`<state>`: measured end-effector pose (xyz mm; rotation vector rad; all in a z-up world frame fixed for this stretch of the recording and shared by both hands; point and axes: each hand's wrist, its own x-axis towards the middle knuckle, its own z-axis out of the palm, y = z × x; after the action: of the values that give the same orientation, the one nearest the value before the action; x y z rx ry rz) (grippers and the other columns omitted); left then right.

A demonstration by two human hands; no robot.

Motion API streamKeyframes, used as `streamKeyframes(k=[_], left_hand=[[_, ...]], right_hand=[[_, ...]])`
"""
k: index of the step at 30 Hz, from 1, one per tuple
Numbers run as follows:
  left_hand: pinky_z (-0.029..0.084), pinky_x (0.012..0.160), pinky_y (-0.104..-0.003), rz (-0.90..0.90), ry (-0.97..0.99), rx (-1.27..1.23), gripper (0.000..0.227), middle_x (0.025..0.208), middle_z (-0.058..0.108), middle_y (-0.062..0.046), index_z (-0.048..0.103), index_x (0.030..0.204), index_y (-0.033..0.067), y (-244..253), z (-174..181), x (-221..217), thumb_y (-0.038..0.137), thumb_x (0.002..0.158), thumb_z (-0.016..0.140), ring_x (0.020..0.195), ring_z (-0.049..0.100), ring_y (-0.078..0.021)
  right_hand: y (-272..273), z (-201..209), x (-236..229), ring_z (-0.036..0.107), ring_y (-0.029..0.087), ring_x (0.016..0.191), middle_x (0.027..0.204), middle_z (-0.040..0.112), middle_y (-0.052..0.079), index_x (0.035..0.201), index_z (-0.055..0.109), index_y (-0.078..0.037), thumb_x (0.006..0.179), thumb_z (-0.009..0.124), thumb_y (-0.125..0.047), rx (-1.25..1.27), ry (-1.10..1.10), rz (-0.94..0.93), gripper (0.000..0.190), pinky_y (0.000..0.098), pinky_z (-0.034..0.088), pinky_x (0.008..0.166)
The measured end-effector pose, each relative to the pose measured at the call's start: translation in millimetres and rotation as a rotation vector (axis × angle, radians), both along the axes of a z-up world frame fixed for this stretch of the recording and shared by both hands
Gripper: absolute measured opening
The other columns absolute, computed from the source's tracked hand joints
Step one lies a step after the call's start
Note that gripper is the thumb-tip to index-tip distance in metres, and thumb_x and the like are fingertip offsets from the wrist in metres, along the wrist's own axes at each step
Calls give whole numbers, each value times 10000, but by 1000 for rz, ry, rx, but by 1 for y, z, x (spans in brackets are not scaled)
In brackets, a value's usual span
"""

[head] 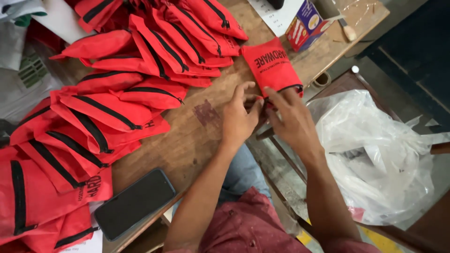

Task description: Packaging instruction manuals and hardware components into small red zipper pouches.

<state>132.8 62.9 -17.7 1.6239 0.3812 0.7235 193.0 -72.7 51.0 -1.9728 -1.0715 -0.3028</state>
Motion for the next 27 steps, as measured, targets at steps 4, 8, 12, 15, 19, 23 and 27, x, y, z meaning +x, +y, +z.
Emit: streamKeyframes(k=[4, 8, 12, 15, 19, 23, 27], left_hand=[[605, 687, -298, 22, -31, -57, 410, 896, 778, -103, 557, 1294, 41, 4, 2, -4, 26, 921, 726, 776, 759, -142], [571, 651, -280, 33, -18, -33, 419, 896, 796, -102, 544, 1274, 38, 8, 12, -8, 32, 901, 735, 740, 738, -121], [581, 666, -269, 11, -25, -84, 418, 878, 798, -98, 542, 1272, 39, 6, 10, -10, 45, 900, 735, 732, 739, -112], [585, 668, -264, -9, -23, -135, 439, 871, 792, -94, 522, 1283, 38, 9, 12, -10, 39, 893, 721, 743, 744, -102], [575, 678, -265, -27, 9, -104, 470, 865, 798, -102, 524, 1309, 33, 11, 12, -10, 30, 887, 730, 732, 733, -111], [591, 685, -266, -79, -55, -265, 496, 856, 777, -124, 478, 1328, 32, 9, 5, -9, 39, 899, 727, 744, 727, -117], [599, 682, -270, -59, -41, -242, 489, 853, 786, -127, 485, 1320, 34, 11, 12, -10, 51, 902, 736, 752, 744, -123]], right_hand=[[8, -2, 1, 648, 390, 880, 1002, 618, 181, 1305, 670, -35, 826, 739, 7, -218, -128, 132, 486, 445, 523, 755], [6, -10, 3, 672, 350, 888, 1001, 656, 156, 1236, 715, -43, 885, 738, 2, -133, -105, 138, 355, 420, 545, 788], [0, -15, 2, 679, 323, 860, 989, 666, 144, 1200, 743, -42, 890, 760, -18, -165, -76, 104, 312, 415, 539, 754], [1, -15, 1, 678, 308, 840, 981, 668, 127, 1197, 752, -46, 875, 786, -31, -157, -148, 112, 324, 407, 539, 736], [1, -17, -3, 679, 282, 811, 975, 657, 109, 1114, 763, -61, 856, 818, -34, -100, -260, 86, 265, 387, 544, 714], [0, -20, -5, 682, 259, 803, 983, 642, 116, 1107, 767, -53, 854, 827, -9, -53, -228, 87, 264, 371, 541, 697], [1, -27, -2, 691, 220, 805, 1003, 651, 105, 1151, 762, -44, 883, 815, 21, -19, -121, 104, 280, 343, 546, 695]])
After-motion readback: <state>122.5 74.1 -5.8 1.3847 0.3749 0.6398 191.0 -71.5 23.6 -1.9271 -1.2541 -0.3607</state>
